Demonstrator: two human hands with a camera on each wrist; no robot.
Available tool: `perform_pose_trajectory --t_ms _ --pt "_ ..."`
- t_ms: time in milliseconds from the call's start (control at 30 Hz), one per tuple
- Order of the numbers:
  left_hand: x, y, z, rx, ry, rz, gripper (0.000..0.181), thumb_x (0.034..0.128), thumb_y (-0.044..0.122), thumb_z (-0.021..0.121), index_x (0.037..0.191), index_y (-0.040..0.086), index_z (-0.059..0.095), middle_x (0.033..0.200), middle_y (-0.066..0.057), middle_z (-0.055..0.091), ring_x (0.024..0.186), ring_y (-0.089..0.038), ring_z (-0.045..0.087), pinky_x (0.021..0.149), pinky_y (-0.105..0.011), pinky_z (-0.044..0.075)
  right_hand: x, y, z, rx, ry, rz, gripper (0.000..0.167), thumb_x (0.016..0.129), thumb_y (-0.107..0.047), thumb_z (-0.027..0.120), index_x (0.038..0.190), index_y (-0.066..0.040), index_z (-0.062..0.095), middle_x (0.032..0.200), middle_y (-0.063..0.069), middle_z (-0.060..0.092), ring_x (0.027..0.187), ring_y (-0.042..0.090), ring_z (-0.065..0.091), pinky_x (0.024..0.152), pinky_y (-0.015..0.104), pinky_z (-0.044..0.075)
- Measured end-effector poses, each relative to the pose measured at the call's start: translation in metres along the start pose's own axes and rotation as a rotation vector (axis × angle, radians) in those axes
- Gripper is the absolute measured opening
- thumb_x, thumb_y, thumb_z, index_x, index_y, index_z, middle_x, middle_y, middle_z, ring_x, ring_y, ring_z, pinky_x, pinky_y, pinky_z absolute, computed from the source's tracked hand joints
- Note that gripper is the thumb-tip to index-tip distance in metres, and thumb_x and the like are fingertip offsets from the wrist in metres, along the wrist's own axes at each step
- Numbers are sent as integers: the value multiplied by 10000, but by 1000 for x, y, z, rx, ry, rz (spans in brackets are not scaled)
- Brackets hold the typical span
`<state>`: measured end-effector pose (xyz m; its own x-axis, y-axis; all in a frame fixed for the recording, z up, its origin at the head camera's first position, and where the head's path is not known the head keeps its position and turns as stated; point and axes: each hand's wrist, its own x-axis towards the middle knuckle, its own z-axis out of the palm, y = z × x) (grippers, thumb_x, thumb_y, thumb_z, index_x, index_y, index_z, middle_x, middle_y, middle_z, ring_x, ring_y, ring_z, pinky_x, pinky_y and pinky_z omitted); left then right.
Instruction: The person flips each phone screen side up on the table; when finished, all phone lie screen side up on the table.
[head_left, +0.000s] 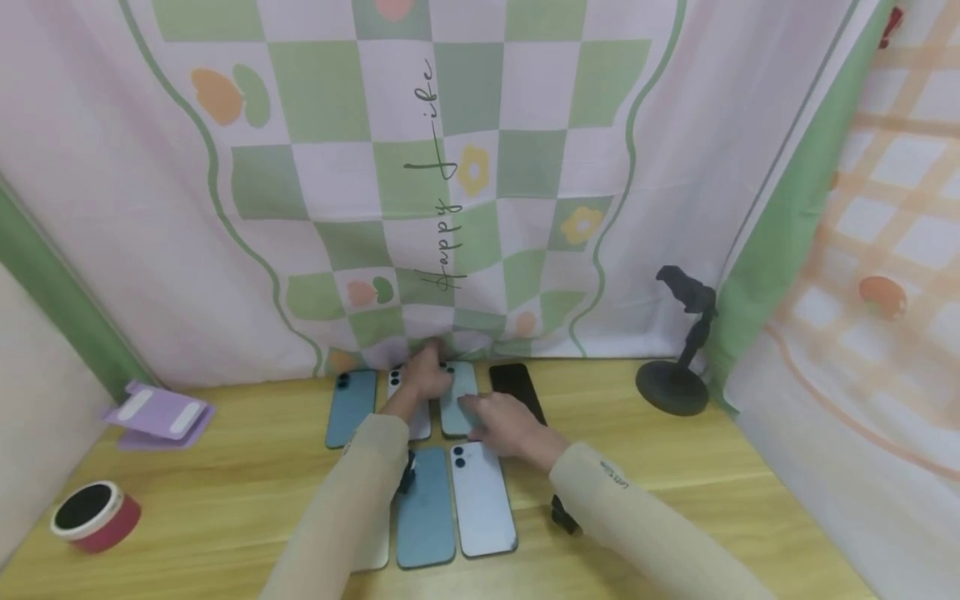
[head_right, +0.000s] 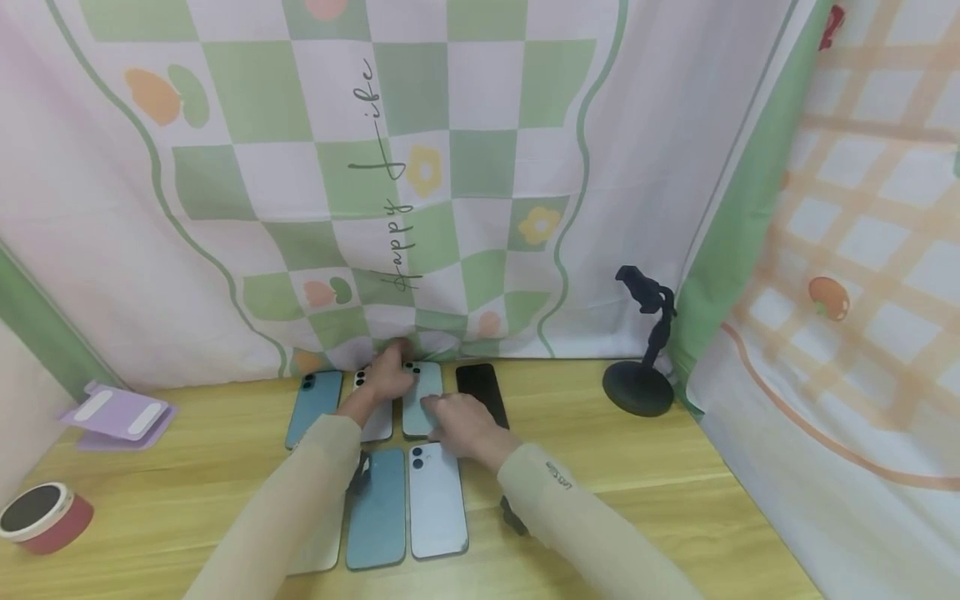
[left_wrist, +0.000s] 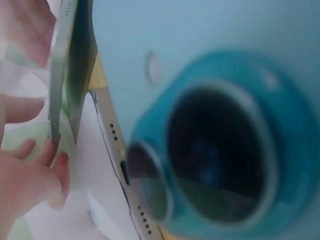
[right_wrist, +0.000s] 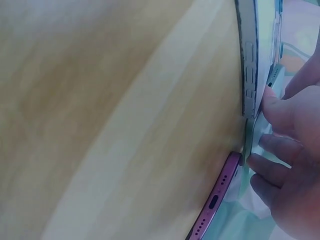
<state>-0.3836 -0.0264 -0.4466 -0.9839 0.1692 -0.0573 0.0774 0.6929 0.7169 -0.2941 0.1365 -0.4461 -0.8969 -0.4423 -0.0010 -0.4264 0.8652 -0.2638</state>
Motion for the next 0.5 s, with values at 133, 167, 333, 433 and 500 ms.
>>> perform_pose_trajectory --t_ms 133,167,333,433,500 --pt "2 1 2 -118 17 0 861 797 -72 586 1578 83 258 1577 -236 466 1476 -411 456 1242 -534 399 -2 -3 -2 19 -11 -7 554 958 -194 738 1470 -77 564 1488 146 620 1351 342 619 1124 484 531" --pt "2 1 2 -130 20 -1 863 793 -88 575 1577 77 253 1574 -246 466 1470 -412 464 1227 -528 419 -2 -3 -2 18 -14 -11 548 959 -190 735 1468 -77 565 1498 150 610 1355 348 615 1124 487 530" --pt "-2 2 0 -111 48 -44 785 826 -79 586 1558 57 338 1555 -235 494 1456 -403 482 1220 -525 429 -2 -3 -2 -12 -29 -20 531 974 -184 713 1474 -92 563 1554 134 559 1399 348 582 1181 524 474" --pt "-6 2 -1 -86 64 -82 704 830 -27 614 1510 36 440 1515 -221 541 1420 -397 519 1209 -524 441 -2 -3 -2 -38 -32 -29 518 979 -178 704 1471 -93 566 1550 128 565 1423 328 565 1238 587 384" --pt "-8 1 -1 -84 68 -102 645 820 -6 624 1455 20 513 1471 -218 580 1377 -395 556 1180 -522 471 -2 -3 -2 -53 -35 -33 508 984 -179 697 1468 -93 570 1545 125 570 1437 315 555 1263 626 320"
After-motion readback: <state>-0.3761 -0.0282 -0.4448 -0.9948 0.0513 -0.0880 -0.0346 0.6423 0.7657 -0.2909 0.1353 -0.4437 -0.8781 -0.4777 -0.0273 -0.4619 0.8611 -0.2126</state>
